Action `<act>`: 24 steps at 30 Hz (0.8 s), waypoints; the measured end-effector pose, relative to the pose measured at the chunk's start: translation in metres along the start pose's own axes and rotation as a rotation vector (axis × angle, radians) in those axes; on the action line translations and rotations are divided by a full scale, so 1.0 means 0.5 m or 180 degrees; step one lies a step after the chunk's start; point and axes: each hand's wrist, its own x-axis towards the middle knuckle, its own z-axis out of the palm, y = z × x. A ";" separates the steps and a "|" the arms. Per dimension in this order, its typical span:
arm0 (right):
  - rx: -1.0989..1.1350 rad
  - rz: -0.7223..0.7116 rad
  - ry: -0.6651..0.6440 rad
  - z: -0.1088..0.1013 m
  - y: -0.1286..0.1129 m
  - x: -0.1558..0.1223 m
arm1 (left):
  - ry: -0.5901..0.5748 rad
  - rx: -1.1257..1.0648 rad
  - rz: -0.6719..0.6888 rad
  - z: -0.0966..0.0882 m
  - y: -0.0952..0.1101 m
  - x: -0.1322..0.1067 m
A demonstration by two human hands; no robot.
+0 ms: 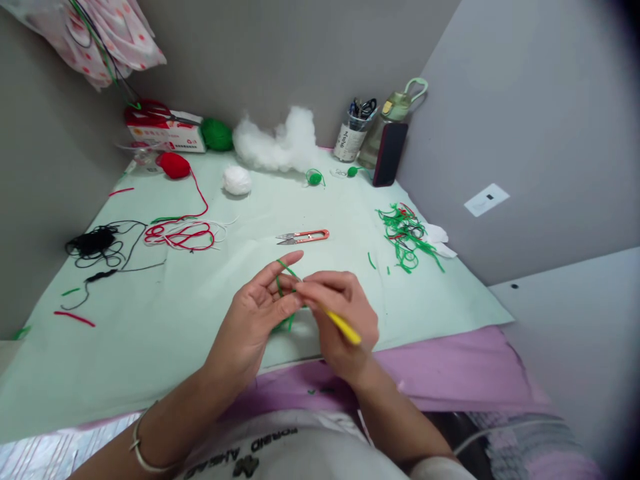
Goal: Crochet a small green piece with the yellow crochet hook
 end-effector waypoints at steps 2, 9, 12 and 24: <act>-0.0273 -0.0283 -0.0062 -0.003 0.005 -0.006 | -0.0093 -0.0212 -0.0294 0.002 0.001 0.003; 0.1345 0.0959 0.0455 -0.005 -0.003 0.014 | 0.0065 -0.0083 -0.0301 -0.016 0.010 0.007; 0.1375 0.1061 0.0241 -0.001 -0.004 0.017 | -0.0071 0.0145 -0.0120 -0.012 0.004 0.001; 0.2257 0.1714 0.0345 -0.005 0.009 0.025 | 0.0054 0.0440 0.0008 -0.015 0.005 -0.011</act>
